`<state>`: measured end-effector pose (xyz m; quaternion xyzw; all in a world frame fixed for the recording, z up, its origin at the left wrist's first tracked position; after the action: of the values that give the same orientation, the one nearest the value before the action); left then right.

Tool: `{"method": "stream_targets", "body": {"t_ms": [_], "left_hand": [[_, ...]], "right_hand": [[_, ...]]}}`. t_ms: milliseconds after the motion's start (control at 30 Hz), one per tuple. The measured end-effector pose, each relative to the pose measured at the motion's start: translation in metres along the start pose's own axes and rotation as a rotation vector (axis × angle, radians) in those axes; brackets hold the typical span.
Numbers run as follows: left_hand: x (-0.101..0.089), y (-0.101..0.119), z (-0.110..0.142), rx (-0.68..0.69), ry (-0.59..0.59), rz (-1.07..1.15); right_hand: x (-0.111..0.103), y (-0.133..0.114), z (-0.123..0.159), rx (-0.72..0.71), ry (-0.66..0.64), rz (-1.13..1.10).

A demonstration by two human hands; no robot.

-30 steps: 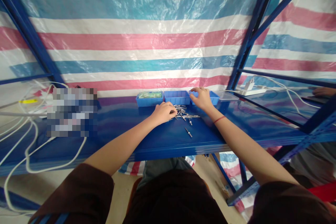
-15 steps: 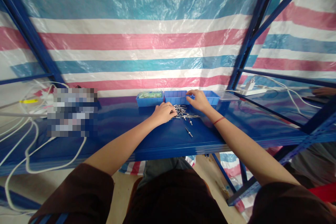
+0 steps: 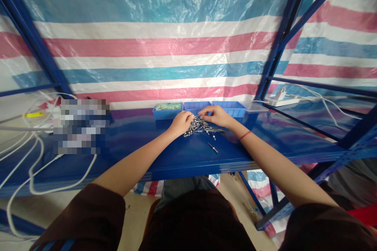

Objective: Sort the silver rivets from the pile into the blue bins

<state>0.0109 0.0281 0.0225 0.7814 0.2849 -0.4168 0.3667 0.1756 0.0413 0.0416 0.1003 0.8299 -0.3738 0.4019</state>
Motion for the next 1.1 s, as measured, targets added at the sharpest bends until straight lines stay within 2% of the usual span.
{"method": "stream_targets", "body": {"t_ms": [133,367,500,733,967,1100], "left_hand": [[0.0,0.0,-0.001,-0.004,-0.011,0.036],[-0.001,0.003,-0.001,0.006,-0.038,0.089],[-0.001,0.007,0.0,0.012,-0.033,0.136],[-0.004,0.013,0.003,0.104,0.036,0.234],[-0.013,0.01,0.007,0.035,0.161,0.182],[-0.014,0.011,0.008,0.048,0.185,0.143]], "right_hand": [[0.003,-0.006,0.0,0.005,0.005,-0.149],[0.006,-0.008,-0.001,-0.008,0.008,-0.273],[0.006,-0.007,-0.001,-0.015,0.04,-0.244],[0.005,-0.009,-0.001,-0.074,0.046,-0.236],[0.002,-0.011,0.001,-0.061,0.095,-0.072],[0.005,-0.009,-0.001,-0.067,0.04,0.01]]}}
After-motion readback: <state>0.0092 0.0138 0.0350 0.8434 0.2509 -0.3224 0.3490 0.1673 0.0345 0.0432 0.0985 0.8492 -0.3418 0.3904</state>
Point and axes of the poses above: each hand's wrist, its own z-axis away from the middle knuckle, its own x-axis out of the palm, y = z × x, the point moved 4 cm from there along -z, towards the middle knuckle, and after that the axes turned 11 degrees about -y, right-handed, at the moved point
